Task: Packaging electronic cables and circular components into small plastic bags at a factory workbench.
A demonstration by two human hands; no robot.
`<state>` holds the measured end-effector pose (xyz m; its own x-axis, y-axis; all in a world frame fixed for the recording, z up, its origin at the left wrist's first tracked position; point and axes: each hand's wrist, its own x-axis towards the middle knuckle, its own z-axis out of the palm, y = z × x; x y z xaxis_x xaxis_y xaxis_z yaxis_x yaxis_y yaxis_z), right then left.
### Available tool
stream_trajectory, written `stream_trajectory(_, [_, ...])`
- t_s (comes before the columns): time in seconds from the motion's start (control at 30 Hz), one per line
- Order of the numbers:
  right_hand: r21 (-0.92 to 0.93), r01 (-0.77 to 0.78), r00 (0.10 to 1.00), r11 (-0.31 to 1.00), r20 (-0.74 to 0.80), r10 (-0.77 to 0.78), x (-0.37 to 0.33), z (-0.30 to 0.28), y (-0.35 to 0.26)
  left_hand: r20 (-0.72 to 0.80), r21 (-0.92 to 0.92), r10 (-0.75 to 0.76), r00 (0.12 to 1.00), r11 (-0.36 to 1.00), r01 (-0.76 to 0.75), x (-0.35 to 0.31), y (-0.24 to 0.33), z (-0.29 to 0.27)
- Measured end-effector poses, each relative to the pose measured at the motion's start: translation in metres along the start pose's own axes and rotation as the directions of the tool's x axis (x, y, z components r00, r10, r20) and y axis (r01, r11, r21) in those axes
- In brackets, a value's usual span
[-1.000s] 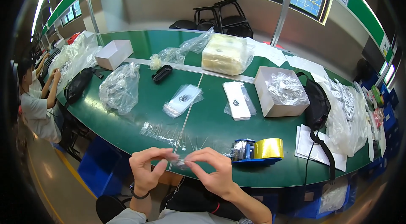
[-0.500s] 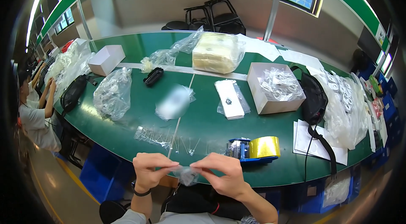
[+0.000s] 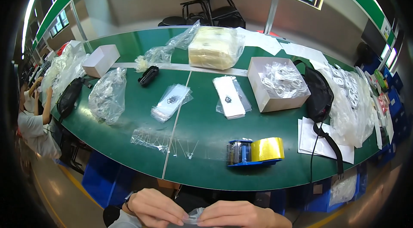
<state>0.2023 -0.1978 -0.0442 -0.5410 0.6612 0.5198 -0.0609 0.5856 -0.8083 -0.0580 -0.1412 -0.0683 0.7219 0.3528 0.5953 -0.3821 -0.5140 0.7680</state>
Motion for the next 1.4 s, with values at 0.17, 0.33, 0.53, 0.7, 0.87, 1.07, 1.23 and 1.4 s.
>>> stream_trajectory(0.17, [-0.173, 0.069, 0.986, 0.982, -0.139, -0.094, -0.009, 0.015, 0.002, -0.057, 0.262, 0.097, 0.994, 0.962, -0.078, 0.004, 0.005, 0.013])
stream_trajectory(0.33, [-0.119, -0.221, 0.904, 0.968, -0.397, 0.157, -0.016, 0.017, 0.022, -0.299, 0.305, -0.126, 0.946, 0.927, 0.220, 0.003, -0.013, 0.013])
stream_trajectory(0.53, [-0.131, -0.435, 0.783, 0.891, -0.543, 0.302, -0.009, 0.000, 0.053, -0.492, 0.102, -0.371, 0.788, 0.874, 0.475, 0.026, -0.052, 0.008])
stream_trajectory(0.7, [0.192, -0.374, 0.730, 0.907, -0.543, 0.416, -0.013, -0.001, 0.073, -0.528, -0.167, -0.465, 0.711, 0.878, 0.449, 0.020, -0.066, 0.012])
stream_trajectory(0.87, [-0.182, -0.352, 0.873, 0.918, -0.417, 0.252, 0.003, -0.008, 0.068, -0.499, -0.181, -0.455, 0.737, 0.887, 0.425, 0.022, -0.067, 0.020])
stream_trajectory(1.07, [-0.168, -0.281, 0.890, 0.945, -0.415, 0.191, 0.004, -0.002, 0.061, -0.513, 0.178, -0.246, 0.823, 0.907, 0.382, 0.028, -0.063, 0.020])
stream_trajectory(1.23, [-0.136, -0.400, 0.845, 0.906, -0.437, 0.307, 0.012, -0.008, 0.053, -0.501, 0.064, -0.311, 0.807, 0.917, 0.393, 0.019, -0.065, 0.018])
stream_trajectory(1.4, [-0.557, -0.437, 0.883, 0.706, -0.414, 0.220, 0.024, -0.075, 0.038, -0.619, 0.089, -0.339, 0.709, 0.866, 0.492, 0.008, -0.056, 0.010])
